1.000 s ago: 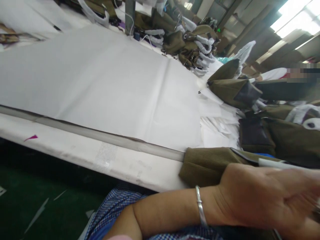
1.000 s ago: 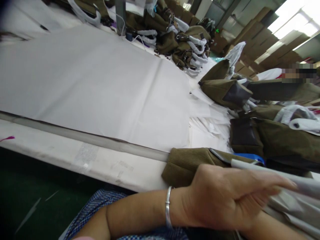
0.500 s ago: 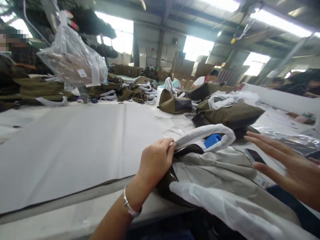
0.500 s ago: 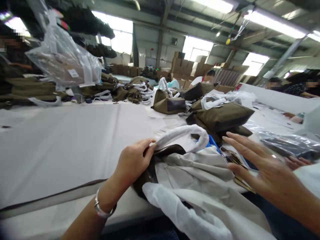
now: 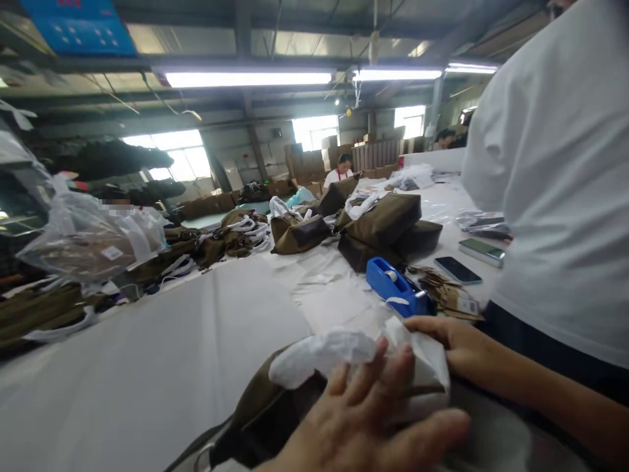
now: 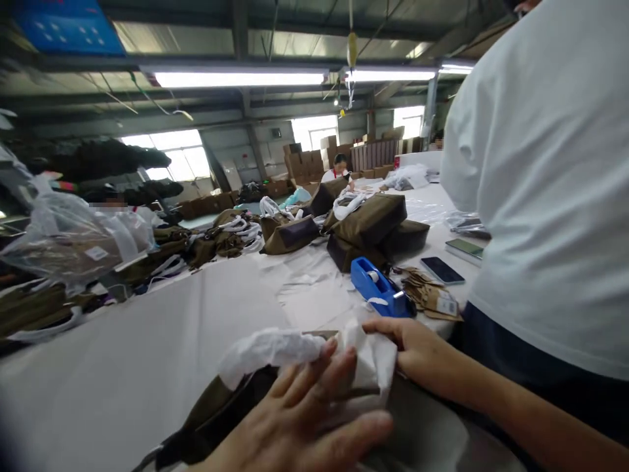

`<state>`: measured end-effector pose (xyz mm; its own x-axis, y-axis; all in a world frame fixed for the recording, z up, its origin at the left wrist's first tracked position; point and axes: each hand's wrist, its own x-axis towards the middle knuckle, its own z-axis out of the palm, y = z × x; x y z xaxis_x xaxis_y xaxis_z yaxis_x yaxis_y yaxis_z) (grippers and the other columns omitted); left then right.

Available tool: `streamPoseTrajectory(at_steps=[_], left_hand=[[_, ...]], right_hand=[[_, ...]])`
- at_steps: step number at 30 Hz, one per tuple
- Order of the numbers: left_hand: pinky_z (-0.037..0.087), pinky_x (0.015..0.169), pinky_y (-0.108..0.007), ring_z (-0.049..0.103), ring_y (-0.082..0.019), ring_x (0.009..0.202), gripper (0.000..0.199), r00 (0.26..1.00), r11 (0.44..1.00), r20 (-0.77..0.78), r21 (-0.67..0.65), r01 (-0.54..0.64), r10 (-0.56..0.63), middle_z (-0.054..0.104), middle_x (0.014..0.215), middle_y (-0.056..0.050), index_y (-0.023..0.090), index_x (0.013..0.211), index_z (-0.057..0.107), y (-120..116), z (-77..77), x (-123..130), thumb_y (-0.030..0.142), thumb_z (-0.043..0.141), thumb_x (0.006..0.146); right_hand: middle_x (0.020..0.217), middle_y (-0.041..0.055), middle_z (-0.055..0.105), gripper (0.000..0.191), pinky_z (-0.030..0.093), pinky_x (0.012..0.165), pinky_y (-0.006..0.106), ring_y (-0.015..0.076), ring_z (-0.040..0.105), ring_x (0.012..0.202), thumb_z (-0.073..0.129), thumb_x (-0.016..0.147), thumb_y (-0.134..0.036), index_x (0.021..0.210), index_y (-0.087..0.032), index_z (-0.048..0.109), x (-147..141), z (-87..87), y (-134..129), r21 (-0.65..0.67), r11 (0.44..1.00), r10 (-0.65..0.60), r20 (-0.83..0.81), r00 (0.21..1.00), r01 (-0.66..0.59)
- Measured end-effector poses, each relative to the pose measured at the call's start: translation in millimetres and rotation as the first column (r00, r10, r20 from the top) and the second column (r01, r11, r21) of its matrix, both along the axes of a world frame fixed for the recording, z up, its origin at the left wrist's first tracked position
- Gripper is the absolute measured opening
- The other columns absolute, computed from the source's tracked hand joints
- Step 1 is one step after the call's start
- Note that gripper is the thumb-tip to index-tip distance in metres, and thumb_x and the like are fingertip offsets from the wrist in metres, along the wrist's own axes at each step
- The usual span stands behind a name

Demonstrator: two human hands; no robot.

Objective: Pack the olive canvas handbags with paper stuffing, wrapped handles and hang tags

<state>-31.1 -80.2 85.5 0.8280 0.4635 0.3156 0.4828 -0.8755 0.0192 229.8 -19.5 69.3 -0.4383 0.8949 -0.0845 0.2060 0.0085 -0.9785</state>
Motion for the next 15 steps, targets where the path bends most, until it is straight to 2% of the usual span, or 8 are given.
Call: streamPoseTrajectory(at_steps=[1, 3, 4, 6, 9, 11, 13, 15], left_hand=[[0.050, 0.104, -0.058, 0.033, -0.044, 0.148, 0.093, 1.000, 1.000, -0.022, -0.014, 0.022, -0.022, 0.022, 0.168, -0.016, 0.045, 0.160, 0.019, 8.7, 3.5, 6.3, 0.040, 0.076, 0.086], [0.046, 0.107, -0.063, 0.028, -0.047, 0.149, 0.102, 0.999, 0.997, -0.031, -0.071, -0.030, 0.027, 0.016, 0.168, -0.021, 0.037, 0.160, 0.024, 28.0, 12.8, 15.4, 0.039, 0.084, 0.078], [0.043, 0.109, -0.064, 0.029, -0.046, 0.149, 0.098, 0.996, 0.991, -0.023, -0.094, -0.091, 0.089, 0.017, 0.169, -0.020, 0.035, 0.159, 0.028, 38.9, 17.3, 17.7, 0.035, 0.083, 0.078], [0.043, 0.111, -0.059, 0.041, -0.041, 0.145, 0.078, 0.974, 0.965, 0.028, -0.139, -0.220, 0.226, 0.026, 0.167, -0.017, 0.032, 0.154, 0.041, 62.8, 24.6, 17.5, 0.021, 0.075, 0.084], [0.055, 0.099, -0.045, 0.067, -0.033, 0.119, 0.043, 0.933, 0.920, 0.134, -0.260, -0.294, 0.335, 0.054, 0.151, -0.012, 0.024, 0.128, 0.068, 99.4, 31.5, 9.7, 0.011, 0.060, 0.089], [0.058, 0.091, -0.038, 0.072, -0.029, 0.105, 0.032, 0.919, 0.906, 0.176, -0.307, -0.290, 0.354, 0.066, 0.138, -0.010, 0.020, 0.115, 0.074, 118.9, 35.4, 4.4, 0.012, 0.057, 0.088], [0.057, 0.090, -0.036, 0.072, -0.029, 0.104, 0.033, 0.916, 0.904, 0.189, -0.323, -0.281, 0.352, 0.072, 0.127, -0.008, 0.019, 0.118, 0.073, 133.0, 39.5, 1.4, 0.015, 0.060, 0.088], [0.057, 0.091, -0.035, 0.072, -0.028, 0.105, 0.041, 0.918, 0.898, 0.194, -0.352, -0.263, 0.345, 0.076, 0.117, -0.007, 0.019, 0.130, 0.067, 143.6, 43.7, 0.3, 0.023, 0.063, 0.089]], right_hand=[[0.118, 0.0097, 0.076, 0.055, 0.057, 0.096, 0.044, 0.0331, 0.073, 0.105, 0.077, 0.074, -0.026, 0.129, -0.023, 0.071, -4.8, 6.3, -0.1, -0.021, 1.000, -0.010, -0.051, 0.999, 0.009], [0.116, 0.0104, 0.076, 0.054, 0.059, 0.092, 0.043, 0.0319, 0.073, 0.102, 0.078, 0.075, -0.034, 0.127, -0.022, 0.071, -10.7, 17.7, 0.0, -0.050, 0.997, -0.060, -0.154, 0.986, 0.053], [0.120, 0.0111, 0.075, 0.058, 0.058, 0.094, 0.044, 0.0323, 0.072, 0.106, 0.077, 0.078, -0.042, 0.132, -0.023, 0.068, -11.2, 21.5, 0.6, -0.046, 0.995, -0.092, -0.192, 0.977, 0.084], [0.133, 0.0123, 0.069, 0.069, 0.052, 0.104, 0.049, 0.0336, 0.065, 0.122, 0.068, 0.084, -0.058, 0.144, -0.025, 0.058, -6.5, 22.3, 3.0, 0.033, 0.980, -0.185, -0.205, 0.961, 0.196], [0.152, 0.0095, 0.053, 0.077, 0.032, 0.120, 0.054, 0.0357, 0.047, 0.142, 0.057, 0.087, -0.072, 0.150, -0.028, 0.050, 10.0, 4.3, 5.7, 0.229, 0.909, -0.340, -0.073, 0.938, 0.348], [0.156, 0.0068, 0.048, 0.080, 0.024, 0.123, 0.057, 0.0378, 0.041, 0.145, 0.060, 0.085, -0.073, 0.151, -0.030, 0.049, 20.1, -14.6, 5.3, 0.259, 0.904, -0.365, 0.050, 0.930, 0.341], [0.154, 0.0076, 0.051, 0.086, 0.033, 0.119, 0.058, 0.0385, 0.047, 0.141, 0.067, 0.082, -0.069, 0.155, -0.032, 0.042, 25.4, -31.0, 5.0, 0.157, 0.938, -0.324, 0.084, 0.942, 0.309], [0.149, 0.0100, 0.056, 0.092, 0.049, 0.106, 0.054, 0.0362, 0.056, 0.133, 0.071, 0.081, -0.064, 0.159, -0.032, 0.034, 25.8, -39.6, 8.2, 0.008, 0.956, -0.294, -0.020, 0.956, 0.294]])
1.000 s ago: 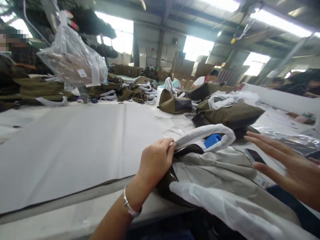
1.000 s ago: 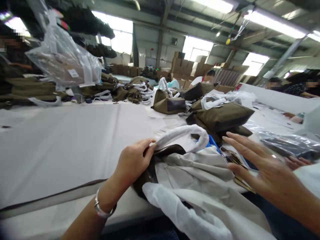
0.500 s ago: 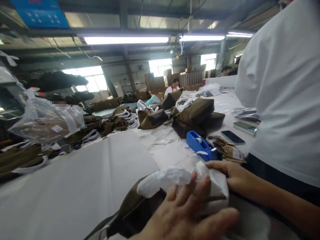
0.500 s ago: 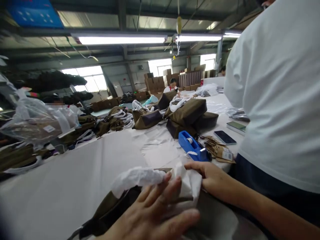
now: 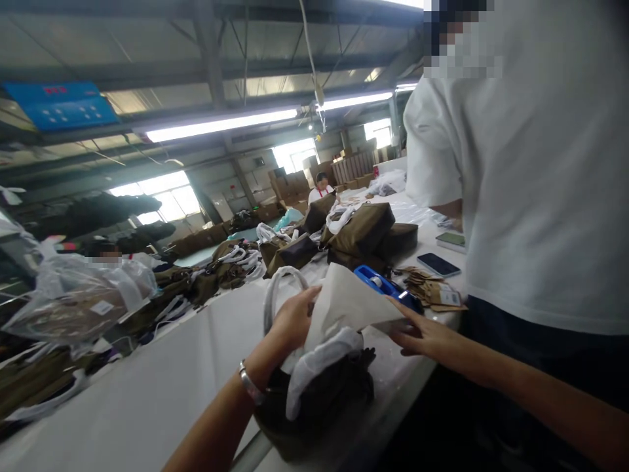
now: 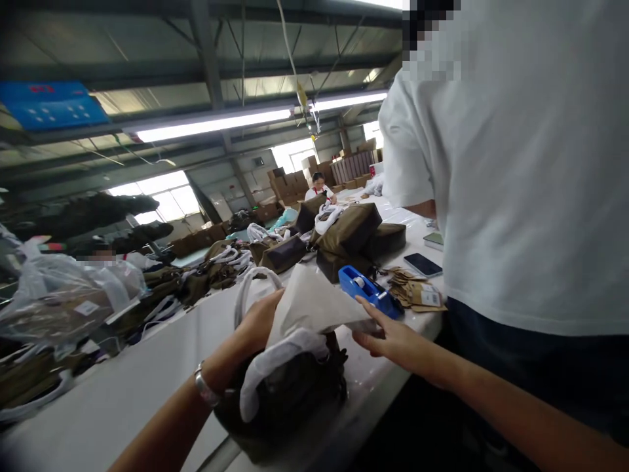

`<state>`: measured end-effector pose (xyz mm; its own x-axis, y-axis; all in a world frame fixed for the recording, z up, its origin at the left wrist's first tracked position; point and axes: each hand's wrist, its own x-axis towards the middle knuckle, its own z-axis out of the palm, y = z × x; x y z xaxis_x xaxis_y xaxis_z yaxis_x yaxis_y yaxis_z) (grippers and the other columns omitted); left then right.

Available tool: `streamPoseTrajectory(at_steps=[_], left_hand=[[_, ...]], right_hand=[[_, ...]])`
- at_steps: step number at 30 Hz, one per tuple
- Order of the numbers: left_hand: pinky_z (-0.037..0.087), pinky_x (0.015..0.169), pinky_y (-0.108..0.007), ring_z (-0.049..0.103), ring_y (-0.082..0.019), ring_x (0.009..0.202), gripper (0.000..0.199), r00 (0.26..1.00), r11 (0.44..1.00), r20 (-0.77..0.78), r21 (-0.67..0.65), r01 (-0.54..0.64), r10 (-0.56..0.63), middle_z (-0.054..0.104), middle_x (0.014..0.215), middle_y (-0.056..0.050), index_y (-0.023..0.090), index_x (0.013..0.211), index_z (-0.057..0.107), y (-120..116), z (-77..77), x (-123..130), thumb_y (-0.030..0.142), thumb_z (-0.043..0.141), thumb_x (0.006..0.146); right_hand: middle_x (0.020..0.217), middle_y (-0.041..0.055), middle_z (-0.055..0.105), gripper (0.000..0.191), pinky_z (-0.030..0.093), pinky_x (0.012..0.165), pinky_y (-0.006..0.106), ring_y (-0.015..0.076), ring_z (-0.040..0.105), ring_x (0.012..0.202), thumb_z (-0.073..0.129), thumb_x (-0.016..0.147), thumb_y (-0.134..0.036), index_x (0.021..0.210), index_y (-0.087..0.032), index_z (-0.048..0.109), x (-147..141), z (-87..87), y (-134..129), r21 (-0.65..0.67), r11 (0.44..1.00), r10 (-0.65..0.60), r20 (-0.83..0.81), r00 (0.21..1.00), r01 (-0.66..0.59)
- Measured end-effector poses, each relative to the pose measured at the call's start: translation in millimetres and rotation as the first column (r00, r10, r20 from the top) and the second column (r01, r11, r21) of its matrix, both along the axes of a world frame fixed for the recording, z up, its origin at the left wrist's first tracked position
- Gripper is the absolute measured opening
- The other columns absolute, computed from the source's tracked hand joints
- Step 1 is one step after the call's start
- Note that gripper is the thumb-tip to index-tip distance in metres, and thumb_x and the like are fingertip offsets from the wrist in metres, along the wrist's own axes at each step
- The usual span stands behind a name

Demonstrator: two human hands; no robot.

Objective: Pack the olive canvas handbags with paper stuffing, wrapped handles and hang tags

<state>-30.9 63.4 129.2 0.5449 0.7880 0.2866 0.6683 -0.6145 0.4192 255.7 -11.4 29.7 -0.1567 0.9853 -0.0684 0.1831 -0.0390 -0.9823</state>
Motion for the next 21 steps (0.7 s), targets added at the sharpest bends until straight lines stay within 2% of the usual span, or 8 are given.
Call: streamPoseTrajectory(at_steps=[5, 7, 10, 12, 14, 17, 19, 21], left_hand=[[0.055, 0.099, -0.040, 0.061, -0.026, 0.129, 0.065, 0.976, 0.939, 0.215, -0.327, 0.109, -0.039, 0.060, 0.145, -0.015, 0.022, 0.159, 0.033, 13.7, 9.1, 6.5, 0.052, 0.042, 0.101], [0.051, 0.104, -0.043, 0.056, -0.026, 0.135, 0.088, 0.973, 0.890, 0.198, -0.414, 0.193, -0.119, 0.047, 0.156, -0.017, 0.025, 0.164, 0.012, 8.9, 10.4, 16.5, 0.054, 0.057, 0.094], [0.050, 0.104, -0.045, 0.065, -0.028, 0.121, 0.122, 0.989, 0.935, 0.114, -0.334, 0.123, -0.089, 0.053, 0.150, -0.019, 0.023, 0.163, -0.005, -5.9, 7.7, 33.3, 0.034, 0.080, 0.077], [0.051, 0.102, -0.043, 0.068, -0.026, 0.114, 0.116, 0.993, 0.978, 0.119, -0.208, 0.002, 0.023, 0.061, 0.142, -0.015, 0.023, 0.164, -0.001, -13.3, 3.9, 36.0, 0.020, 0.075, 0.076], [0.050, 0.103, -0.040, 0.066, -0.024, 0.117, 0.099, 0.987, 0.994, 0.138, -0.090, -0.066, 0.078, 0.064, 0.140, -0.011, 0.023, 0.163, 0.010, -14.8, -0.8, 27.0, 0.014, 0.065, 0.081], [0.048, 0.109, -0.041, 0.061, -0.026, 0.128, 0.084, 0.988, 0.992, 0.131, 0.090, -0.089, 0.076, 0.062, 0.143, -0.010, 0.020, 0.160, 0.025, -11.8, -9.3, -0.9, 0.015, 0.061, 0.085], [0.046, 0.113, -0.045, 0.053, -0.030, 0.137, 0.081, 0.994, 0.972, 0.094, 0.226, -0.070, 0.050, 0.055, 0.150, -0.012, 0.021, 0.158, 0.031, -13.0, -16.1, -18.7, 0.017, 0.064, 0.084], [0.046, 0.113, -0.049, 0.046, -0.033, 0.143, 0.079, 0.999, 0.924, 0.022, 0.381, -0.034, 0.028, 0.045, 0.157, -0.014, 0.025, 0.156, 0.033, -20.2, -23.4, -30.3, 0.012, 0.063, 0.084]], right_hand=[[0.114, 0.0098, 0.074, 0.076, 0.057, 0.090, 0.038, 0.0253, 0.071, 0.103, 0.081, 0.074, -0.041, 0.143, -0.020, 0.056, -15.4, 19.9, 28.1, 0.032, 0.999, -0.018, -0.391, 0.920, 0.033], [0.107, 0.0092, 0.076, 0.062, 0.056, 0.085, 0.035, 0.0226, 0.072, 0.093, 0.081, 0.073, -0.037, 0.129, -0.016, 0.065, -30.3, 40.1, 41.1, 0.143, 0.989, 0.025, -0.450, 0.893, 0.045], [0.107, 0.0090, 0.075, 0.050, 0.056, 0.079, 0.033, 0.0216, 0.071, 0.089, 0.077, 0.070, -0.032, 0.116, -0.016, 0.067, -56.8, 69.9, 54.9, 0.255, 0.967, 0.125, -0.523, 0.843, 0.014], [0.114, 0.0088, 0.073, 0.050, 0.057, 0.083, 0.034, 0.0225, 0.071, 0.096, 0.076, 0.065, -0.026, 0.114, -0.019, 0.065, -68.8, 80.2, 59.1, 0.328, 0.944, 0.203, -0.527, 0.825, -0.023], [0.126, 0.0084, 0.069, 0.051, 0.056, 0.090, 0.034, 0.0234, 0.067, 0.113, 0.072, 0.067, -0.021, 0.118, -0.023, 0.061, -71.8, 77.2, 59.0, 0.431, 0.901, 0.170, -0.468, 0.867, 0.057], [0.130, 0.0092, 0.065, 0.041, 0.056, 0.092, 0.037, 0.0232, 0.061, 0.123, 0.061, 0.083, -0.023, 0.124, -0.024, 0.059, -65.5, 50.1, 54.7, 0.519, 0.822, -0.112, -0.254, 0.961, 0.233], [0.129, 0.0134, 0.066, 0.039, 0.056, 0.093, 0.044, 0.0275, 0.062, 0.121, 0.058, 0.088, -0.029, 0.125, -0.021, 0.062, -62.6, 27.1, 52.4, 0.538, 0.820, -0.218, -0.026, 0.976, 0.197], [0.128, 0.0151, 0.067, 0.040, 0.054, 0.098, 0.050, 0.0316, 0.062, 0.120, 0.062, 0.086, -0.032, 0.123, -0.019, 0.066, -65.3, 9.5, 51.6, 0.555, 0.829, -0.175, 0.137, 0.975, 0.071]])
